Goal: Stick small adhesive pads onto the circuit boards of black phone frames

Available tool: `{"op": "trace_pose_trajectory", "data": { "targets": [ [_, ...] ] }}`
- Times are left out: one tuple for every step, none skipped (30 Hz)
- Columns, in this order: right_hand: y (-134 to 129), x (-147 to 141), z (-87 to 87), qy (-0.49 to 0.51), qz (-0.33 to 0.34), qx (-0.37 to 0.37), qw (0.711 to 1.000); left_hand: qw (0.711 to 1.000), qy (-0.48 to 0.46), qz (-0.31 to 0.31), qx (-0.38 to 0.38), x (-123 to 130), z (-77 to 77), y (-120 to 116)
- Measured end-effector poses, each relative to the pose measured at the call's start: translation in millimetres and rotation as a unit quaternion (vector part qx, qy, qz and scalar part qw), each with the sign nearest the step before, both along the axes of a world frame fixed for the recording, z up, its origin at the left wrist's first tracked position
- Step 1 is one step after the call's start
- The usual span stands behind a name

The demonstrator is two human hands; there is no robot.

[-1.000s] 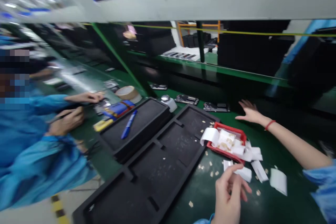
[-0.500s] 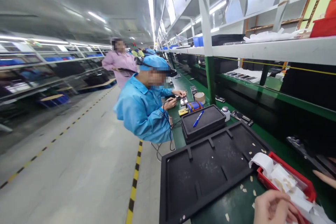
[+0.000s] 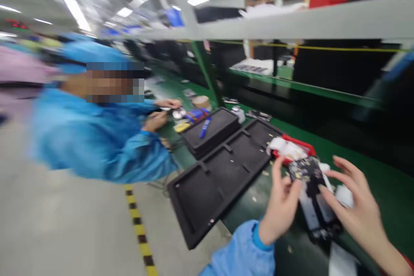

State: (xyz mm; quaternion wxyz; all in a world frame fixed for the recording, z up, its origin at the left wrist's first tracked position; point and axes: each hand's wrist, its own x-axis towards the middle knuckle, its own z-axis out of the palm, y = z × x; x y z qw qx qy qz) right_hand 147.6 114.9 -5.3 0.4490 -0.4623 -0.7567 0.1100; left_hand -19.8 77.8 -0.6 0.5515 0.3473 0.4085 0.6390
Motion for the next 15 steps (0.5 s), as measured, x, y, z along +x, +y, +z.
{"op": "trace_pose_trajectory", "data": {
  "targets": [
    [-4.0,-6.4,8.5,0.033,0.014,-0.005,0.999,1.000,0.011,-0.001,0.004,-2.0,3.6,-3.6],
    [-5.0,-13.7,16.4,0.063,0.034,-0.006,0.997,0.999,0.031,0.005,0.017,-3.7,6.8,-6.3],
    [-4.3,-20.9,23.5,0.092,0.045,-0.010,0.995,0.997,0.073,0.011,0.034,-5.0,9.8,-8.7],
    [-3.3,-27.3,29.7,0.115,0.056,-0.020,0.992,0.993,0.109,0.017,0.049,-6.2,12.7,-10.9],
    [-2.9,-32.7,34.9,0.136,0.063,-0.029,0.988,0.989,0.133,0.020,0.061,-7.4,15.5,-13.0],
    [-3.4,-36.8,39.1,0.155,0.069,-0.040,0.985,0.985,0.153,0.022,0.072,-8.4,18.1,-14.9],
    [-4.8,-39.7,42.3,0.170,0.077,-0.055,0.981,0.983,0.163,0.023,0.079,-9.4,20.3,-16.4],
    [-6.8,-41.6,44.6,0.181,0.089,-0.070,0.977,0.981,0.170,0.022,0.086,-10.3,22.0,-17.3],
    [-8.8,-42.8,46.1,0.188,0.102,-0.085,0.973,0.979,0.179,0.023,0.095,-11.0,23.3,-17.7],
    [-10.6,-43.5,47.1,0.191,0.113,-0.096,0.970,0.977,0.187,0.024,0.103,-11.5,24.2,-17.5],
    [-11.9,-44.1,47.6,0.191,0.119,-0.101,0.969,0.974,0.195,0.026,0.110,-12.0,24.7,-16.9],
    [-12.7,-44.5,48.0,0.189,0.119,-0.101,0.969,0.972,0.202,0.030,0.114,-12.3,25.2,-16.1],
    [-13.2,-45.0,48.5,0.186,0.116,-0.098,0.971,0.971,0.207,0.034,0.117,-12.6,25.6,-15.2],
    [-13.3,-45.5,49.1,0.183,0.113,-0.093,0.972,0.969,0.212,0.039,0.118,-13.0,26.0,-14.4],
    [-13.3,-46.1,49.9,0.179,0.112,-0.089,0.973,0.968,0.216,0.043,0.117,-13.4,26.6,-13.7]
  ]
}}
